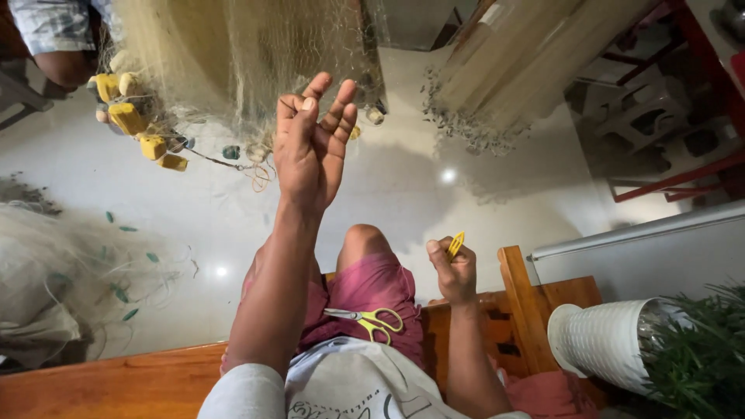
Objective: Using a netting needle to repair or weave the mesh of a fishing net.
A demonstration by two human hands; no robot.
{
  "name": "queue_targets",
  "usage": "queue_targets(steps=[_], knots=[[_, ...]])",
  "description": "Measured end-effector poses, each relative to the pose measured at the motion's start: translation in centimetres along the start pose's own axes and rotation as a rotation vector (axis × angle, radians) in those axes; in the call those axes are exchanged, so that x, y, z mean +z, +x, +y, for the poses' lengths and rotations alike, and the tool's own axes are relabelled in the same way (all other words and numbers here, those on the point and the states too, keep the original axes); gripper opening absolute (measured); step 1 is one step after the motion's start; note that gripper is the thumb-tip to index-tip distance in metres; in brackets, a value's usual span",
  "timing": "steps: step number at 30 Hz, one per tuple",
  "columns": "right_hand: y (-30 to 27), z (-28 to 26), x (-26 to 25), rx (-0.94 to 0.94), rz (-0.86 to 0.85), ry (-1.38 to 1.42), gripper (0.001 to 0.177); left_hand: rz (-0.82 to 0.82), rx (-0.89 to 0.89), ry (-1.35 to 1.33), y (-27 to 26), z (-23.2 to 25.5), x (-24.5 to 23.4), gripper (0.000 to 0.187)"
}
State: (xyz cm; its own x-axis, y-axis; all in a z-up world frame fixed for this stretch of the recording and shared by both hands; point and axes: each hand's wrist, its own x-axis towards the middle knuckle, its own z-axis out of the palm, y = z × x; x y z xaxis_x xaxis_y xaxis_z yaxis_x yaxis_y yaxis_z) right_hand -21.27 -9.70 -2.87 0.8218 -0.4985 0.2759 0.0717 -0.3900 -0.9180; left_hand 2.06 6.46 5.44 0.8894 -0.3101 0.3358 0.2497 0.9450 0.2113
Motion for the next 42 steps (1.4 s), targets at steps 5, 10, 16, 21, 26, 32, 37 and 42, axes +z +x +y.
queue_targets(steps=[5,10,16,21,26,32,37,42], knots=[[1.2,3.8,-0.9,-0.091,0.003,0.05,0.035,0.013,-0.011,-0.073,0.5,-0.8,0.0,0.009],[2.2,3.8,-1.0,-0.119,0.005,0.048,0.034,-0.029,-0.026,-0.071,1.1,-1.6,0.2,0.009],[2.2,4.6,-1.3,-0.125,-0.008,0.037,0.033,-0.007,0.003,0.158,0.5,-1.8,-0.3,0.031],[2.6,5.0,-1.8,-0.118,-0.013,0.031,0.034,0.104,-0.058,0.345,0.4,-2.1,-1.7,0.027],[3.8,4.3,-1.8,-0.081,0.014,0.049,0.036,0.215,-0.047,0.442,0.6,-1.5,-2.7,0.019],[4.6,3.5,-0.2,-0.019,0.038,0.075,0.036,0.253,0.029,0.234,0.1,-2.5,-5.1,0.018],[3.8,3.5,1.1,0.066,0.005,0.073,0.035,0.176,0.019,0.095,-0.4,-3.2,-4.8,0.015],[4.2,4.6,2.0,0.067,-0.029,0.051,0.033,0.04,0.062,0.032,0.3,-2.1,-2.2,0.012]])
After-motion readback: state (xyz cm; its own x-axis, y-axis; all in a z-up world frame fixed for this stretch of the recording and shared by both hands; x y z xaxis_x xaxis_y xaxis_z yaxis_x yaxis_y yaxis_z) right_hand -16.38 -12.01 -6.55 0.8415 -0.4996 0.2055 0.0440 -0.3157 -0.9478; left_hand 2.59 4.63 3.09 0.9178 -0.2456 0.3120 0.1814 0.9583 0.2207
